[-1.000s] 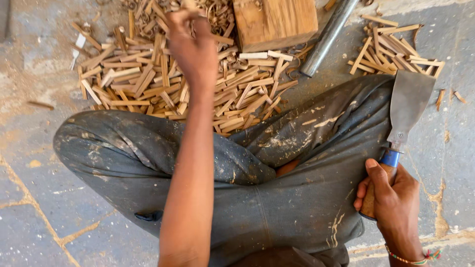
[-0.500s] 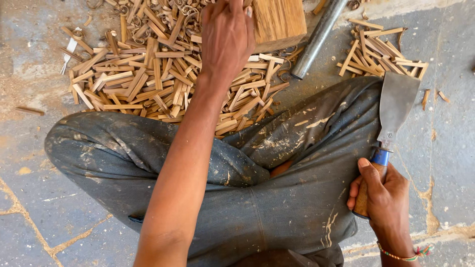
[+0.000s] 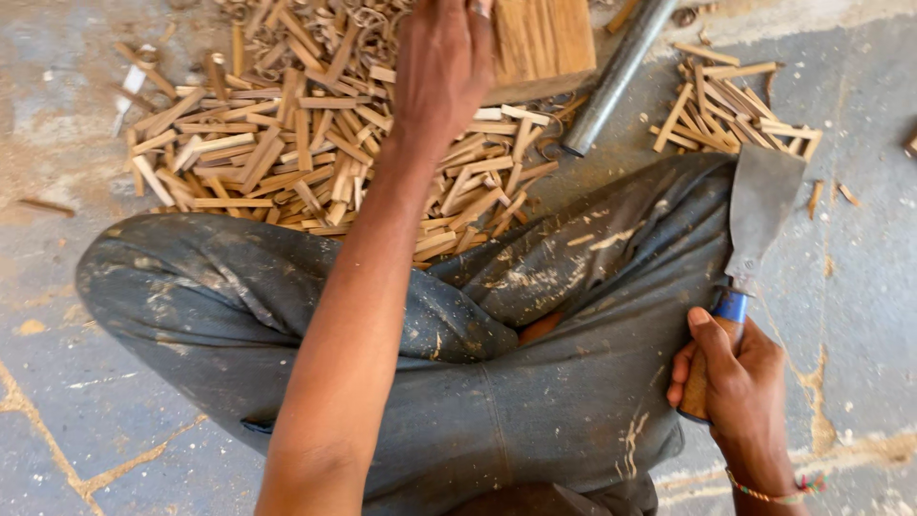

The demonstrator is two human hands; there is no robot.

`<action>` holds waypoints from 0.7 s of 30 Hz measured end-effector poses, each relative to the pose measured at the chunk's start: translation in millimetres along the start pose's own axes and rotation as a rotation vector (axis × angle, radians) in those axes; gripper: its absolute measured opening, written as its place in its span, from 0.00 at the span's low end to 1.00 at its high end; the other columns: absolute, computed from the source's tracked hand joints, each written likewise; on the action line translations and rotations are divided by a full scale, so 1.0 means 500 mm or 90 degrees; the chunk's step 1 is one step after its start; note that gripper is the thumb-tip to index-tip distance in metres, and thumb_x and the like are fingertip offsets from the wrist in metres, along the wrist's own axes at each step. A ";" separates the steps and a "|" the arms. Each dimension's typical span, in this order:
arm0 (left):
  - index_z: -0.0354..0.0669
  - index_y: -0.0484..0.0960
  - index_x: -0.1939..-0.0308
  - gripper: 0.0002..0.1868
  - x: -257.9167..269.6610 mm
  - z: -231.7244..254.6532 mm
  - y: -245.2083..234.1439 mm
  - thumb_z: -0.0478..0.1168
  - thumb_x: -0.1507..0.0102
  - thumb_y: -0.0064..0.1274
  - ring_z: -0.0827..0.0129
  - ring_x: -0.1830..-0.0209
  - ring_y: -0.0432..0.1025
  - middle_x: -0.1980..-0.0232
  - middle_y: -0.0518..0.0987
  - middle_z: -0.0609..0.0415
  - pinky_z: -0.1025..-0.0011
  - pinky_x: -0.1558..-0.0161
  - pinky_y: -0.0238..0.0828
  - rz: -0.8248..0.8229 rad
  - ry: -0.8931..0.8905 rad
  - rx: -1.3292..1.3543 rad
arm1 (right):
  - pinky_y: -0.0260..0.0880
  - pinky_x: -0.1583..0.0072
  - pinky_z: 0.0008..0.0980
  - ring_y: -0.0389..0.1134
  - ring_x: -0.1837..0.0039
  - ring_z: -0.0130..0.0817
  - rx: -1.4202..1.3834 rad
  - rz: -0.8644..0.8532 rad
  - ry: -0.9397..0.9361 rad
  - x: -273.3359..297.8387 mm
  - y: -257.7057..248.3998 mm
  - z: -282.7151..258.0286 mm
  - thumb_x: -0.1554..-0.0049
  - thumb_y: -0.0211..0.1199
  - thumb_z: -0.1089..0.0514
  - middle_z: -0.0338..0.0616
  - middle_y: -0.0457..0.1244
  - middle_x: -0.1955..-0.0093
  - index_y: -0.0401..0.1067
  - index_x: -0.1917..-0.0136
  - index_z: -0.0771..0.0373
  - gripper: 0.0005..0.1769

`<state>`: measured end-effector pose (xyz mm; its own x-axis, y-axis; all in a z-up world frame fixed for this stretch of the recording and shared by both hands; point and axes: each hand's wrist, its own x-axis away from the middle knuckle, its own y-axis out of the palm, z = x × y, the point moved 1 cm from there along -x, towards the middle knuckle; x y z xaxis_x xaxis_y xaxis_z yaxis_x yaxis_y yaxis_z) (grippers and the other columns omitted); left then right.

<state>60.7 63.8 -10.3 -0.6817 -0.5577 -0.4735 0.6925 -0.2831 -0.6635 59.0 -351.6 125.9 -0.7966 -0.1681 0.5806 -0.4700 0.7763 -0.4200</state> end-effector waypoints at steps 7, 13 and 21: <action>0.31 0.74 0.43 0.12 0.000 -0.009 0.011 0.29 0.30 0.44 0.65 0.68 0.72 0.63 0.78 0.46 0.61 0.63 0.76 0.045 0.008 -0.031 | 0.59 0.74 0.35 0.60 0.78 0.36 0.009 -0.003 -0.007 -0.002 0.002 -0.006 0.36 0.58 0.50 0.50 0.60 0.75 0.64 0.59 0.68 0.18; 0.38 0.77 0.54 0.13 0.004 -0.012 0.003 0.39 0.25 0.37 0.72 0.70 0.74 0.66 0.80 0.52 0.60 0.60 0.76 0.004 -0.063 0.060 | 0.59 0.74 0.34 0.60 0.77 0.36 0.008 -0.009 -0.017 -0.003 -0.002 -0.001 0.36 0.58 0.50 0.49 0.60 0.75 0.63 0.59 0.68 0.19; 0.47 0.74 0.61 0.21 0.007 -0.008 -0.029 0.43 0.19 0.28 0.67 0.74 0.72 0.70 0.76 0.55 0.63 0.68 0.73 0.208 0.151 -0.014 | 0.59 0.73 0.34 0.60 0.77 0.36 0.016 -0.008 -0.011 -0.003 -0.002 0.003 0.36 0.58 0.51 0.49 0.60 0.75 0.64 0.60 0.67 0.18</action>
